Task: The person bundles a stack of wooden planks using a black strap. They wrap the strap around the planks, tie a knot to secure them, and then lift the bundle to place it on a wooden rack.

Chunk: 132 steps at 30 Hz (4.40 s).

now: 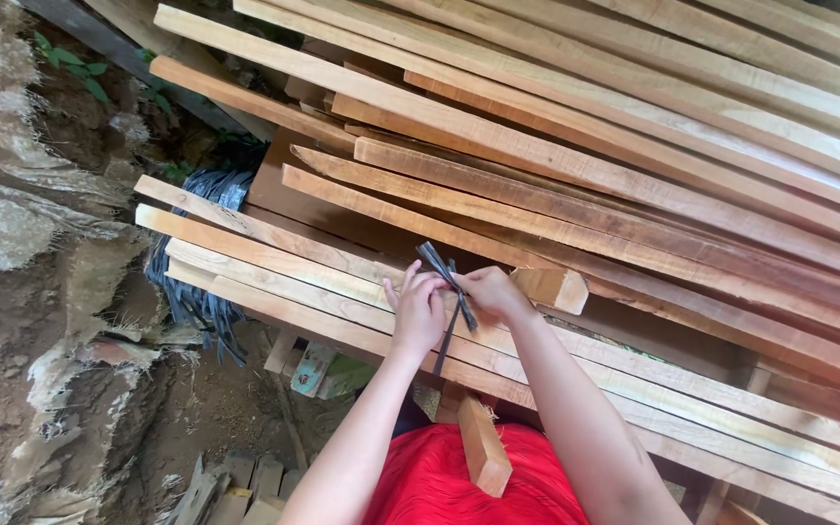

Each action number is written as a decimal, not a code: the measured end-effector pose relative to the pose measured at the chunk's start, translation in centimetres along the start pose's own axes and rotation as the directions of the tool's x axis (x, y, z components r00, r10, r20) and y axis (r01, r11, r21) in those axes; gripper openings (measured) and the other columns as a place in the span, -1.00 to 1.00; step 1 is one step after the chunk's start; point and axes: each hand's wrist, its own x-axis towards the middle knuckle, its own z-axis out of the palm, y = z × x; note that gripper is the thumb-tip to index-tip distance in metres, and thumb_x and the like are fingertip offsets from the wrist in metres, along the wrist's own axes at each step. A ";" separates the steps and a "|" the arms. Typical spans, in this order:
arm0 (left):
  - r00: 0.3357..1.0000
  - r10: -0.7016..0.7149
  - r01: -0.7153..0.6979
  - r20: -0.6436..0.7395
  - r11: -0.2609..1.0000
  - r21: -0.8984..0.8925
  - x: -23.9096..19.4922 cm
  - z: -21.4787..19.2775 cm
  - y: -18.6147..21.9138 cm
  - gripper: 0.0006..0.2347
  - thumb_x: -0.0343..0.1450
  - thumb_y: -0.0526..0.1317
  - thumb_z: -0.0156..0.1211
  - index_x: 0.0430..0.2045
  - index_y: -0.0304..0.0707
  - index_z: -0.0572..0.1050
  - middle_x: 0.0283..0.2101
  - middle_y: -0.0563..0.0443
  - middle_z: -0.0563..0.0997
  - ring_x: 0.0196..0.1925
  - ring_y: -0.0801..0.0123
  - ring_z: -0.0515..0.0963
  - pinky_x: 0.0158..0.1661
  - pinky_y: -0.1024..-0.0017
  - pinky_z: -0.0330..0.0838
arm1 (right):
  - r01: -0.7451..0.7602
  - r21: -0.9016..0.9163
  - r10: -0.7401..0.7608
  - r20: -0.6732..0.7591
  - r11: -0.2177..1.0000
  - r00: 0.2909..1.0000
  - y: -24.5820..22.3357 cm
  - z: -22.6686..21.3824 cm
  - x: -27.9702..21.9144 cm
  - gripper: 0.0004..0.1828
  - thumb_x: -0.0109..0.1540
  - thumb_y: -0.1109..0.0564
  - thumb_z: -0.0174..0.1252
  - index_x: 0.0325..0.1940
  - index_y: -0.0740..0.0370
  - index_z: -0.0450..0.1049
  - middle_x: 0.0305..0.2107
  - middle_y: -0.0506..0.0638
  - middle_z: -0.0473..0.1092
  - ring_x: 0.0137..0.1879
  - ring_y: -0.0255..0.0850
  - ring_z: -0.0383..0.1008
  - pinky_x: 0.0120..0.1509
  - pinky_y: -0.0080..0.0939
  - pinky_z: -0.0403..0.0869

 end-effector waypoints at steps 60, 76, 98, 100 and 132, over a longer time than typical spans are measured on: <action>0.980 -0.139 0.106 0.139 0.969 0.221 1.7 -2.5 5.0 -0.83 0.41 -0.02 0.21 -0.34 0.06 0.71 -0.04 0.20 0.66 0.36 0.19 0.32 0.36 -0.36 -0.50 | 0.046 0.760 0.087 -0.135 0.648 0.987 -0.6 1.7 2.2 -0.70 0.38 0.04 0.04 -0.40 0.21 0.42 -0.66 -0.10 0.27 -0.55 -0.32 0.25 -0.54 -0.26 0.18; 0.949 0.012 -0.032 -0.315 0.998 -0.059 -4.6 -1.8 0.6 -0.60 0.57 0.01 0.00 0.24 -0.20 0.35 0.37 -0.17 0.33 0.54 -0.06 0.16 0.50 -0.12 -0.13 | 0.297 0.023 -0.277 -0.306 0.954 0.911 -1.0 1.5 -3.7 -0.50 0.34 -0.22 0.06 -0.08 0.31 0.52 -0.26 0.14 0.57 -0.18 -0.10 0.56 -0.07 -0.14 0.52; 0.480 -0.829 0.111 0.285 -0.266 -0.958 -6.6 3.6 -0.3 -0.32 0.35 0.16 0.21 0.28 -0.33 0.31 0.25 -0.12 0.50 0.23 0.17 0.53 0.18 0.23 0.42 | 0.079 -0.604 -0.003 0.126 0.793 0.992 -6.5 0.1 -5.4 -0.01 -0.20 -0.76 0.17 -0.45 0.27 0.59 -0.52 0.17 0.56 -0.28 0.01 0.65 -0.10 -0.01 0.58; 0.490 -0.831 0.092 0.264 -0.251 -0.964 -6.4 3.5 -0.4 -0.32 0.35 0.16 0.21 0.28 -0.30 0.31 0.26 -0.10 0.49 0.23 0.19 0.53 0.17 0.23 0.42 | 0.090 -0.608 -0.017 0.126 0.789 0.992 -6.6 0.0 -5.1 -0.01 -0.19 -0.76 0.18 -0.40 0.26 0.58 -0.49 0.18 0.56 -0.26 0.02 0.65 -0.08 0.00 0.58; 0.893 0.162 -0.189 -0.420 0.982 -0.024 -12.3 -10.7 -12.9 -0.64 0.48 -0.12 0.18 0.16 -0.21 0.42 0.40 -0.11 0.35 0.47 -0.02 0.29 0.38 0.06 0.19 | 0.680 -0.640 -0.753 0.233 0.358 0.616 -15.9 14.6 -12.9 -0.58 0.22 -0.11 0.21 0.04 0.16 0.55 0.13 0.12 0.41 0.23 0.09 0.41 0.25 0.04 0.42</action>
